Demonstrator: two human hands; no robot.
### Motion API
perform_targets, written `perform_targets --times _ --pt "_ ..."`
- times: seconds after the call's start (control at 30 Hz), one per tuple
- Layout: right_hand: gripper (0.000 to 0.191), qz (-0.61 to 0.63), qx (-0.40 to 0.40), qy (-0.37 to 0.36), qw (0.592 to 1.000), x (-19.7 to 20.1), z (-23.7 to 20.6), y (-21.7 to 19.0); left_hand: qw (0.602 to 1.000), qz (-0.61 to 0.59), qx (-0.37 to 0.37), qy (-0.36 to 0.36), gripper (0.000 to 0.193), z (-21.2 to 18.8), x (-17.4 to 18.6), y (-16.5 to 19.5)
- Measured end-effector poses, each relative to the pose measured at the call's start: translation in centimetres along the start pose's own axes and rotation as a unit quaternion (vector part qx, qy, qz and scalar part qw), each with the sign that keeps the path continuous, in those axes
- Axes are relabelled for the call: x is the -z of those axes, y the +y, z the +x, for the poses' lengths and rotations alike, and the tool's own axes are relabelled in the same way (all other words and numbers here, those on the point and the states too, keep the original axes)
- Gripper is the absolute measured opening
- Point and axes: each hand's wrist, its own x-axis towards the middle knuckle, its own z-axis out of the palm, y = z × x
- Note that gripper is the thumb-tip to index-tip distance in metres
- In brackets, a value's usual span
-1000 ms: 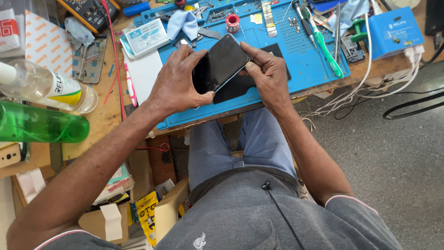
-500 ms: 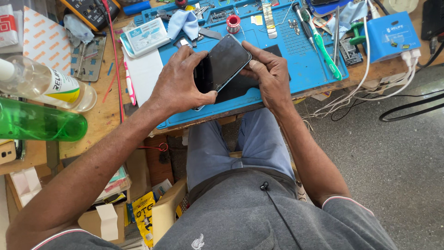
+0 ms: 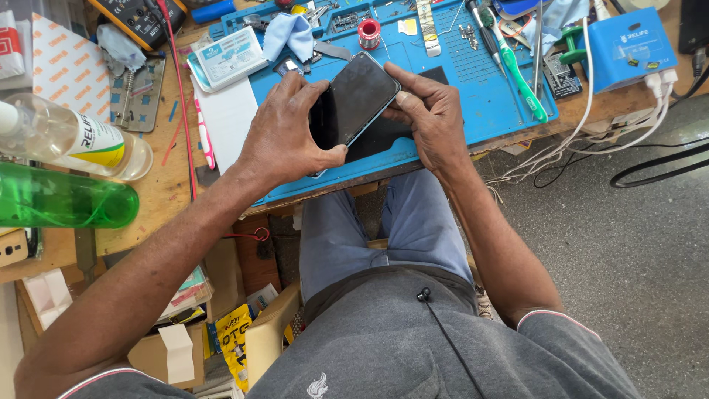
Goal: The person uses a blue plastic pry tool to separate the screen from the smartphone frame, then uses tweezers to remove small internal components from the back housing. They place the removed parts on the workbench and continue to manipulate the phone's internal structure.
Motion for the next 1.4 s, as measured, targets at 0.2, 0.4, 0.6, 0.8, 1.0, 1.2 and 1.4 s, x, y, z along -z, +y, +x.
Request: perform_targets --times 0.2,0.4,0.6,0.8,1.0,1.2,1.4 --pt "0.033 -0.005 0.001 0.017 1.0 0.3 0.1 0.7 1.0 0.0 -0.014 0.011 0.088 0.0 -0.3 0.3" --pt "0.032 0.02 0.047 0.037 0.998 0.6 0.2 1.2 0.998 -0.055 0.009 -0.019 0.088 -0.1 -0.5 0.6" --pt "0.041 0.068 -0.007 -0.004 0.998 0.3 0.1 0.5 0.999 -0.044 0.019 -0.011 0.087 -0.1 -0.2 0.3" --pt "0.039 0.002 0.017 -0.005 1.0 0.0 -0.4 -0.2 0.999 -0.033 0.014 -0.014 0.088 -0.1 -0.6 0.4" --pt "0.039 -0.056 0.018 0.006 0.998 0.1 -0.6 -0.4 0.999 -0.027 0.01 -0.013 0.087 -0.1 -0.6 0.3" --pt "0.037 -0.017 0.008 0.007 1.0 0.2 -0.3 0.0 1.0 -0.012 -0.003 -0.005 0.088 0.1 -0.6 0.1" --pt "0.036 -0.007 0.0 0.015 1.0 0.3 -0.2 0.4 1.0 -0.024 -0.004 -0.013 0.09 0.2 -0.8 -0.1"
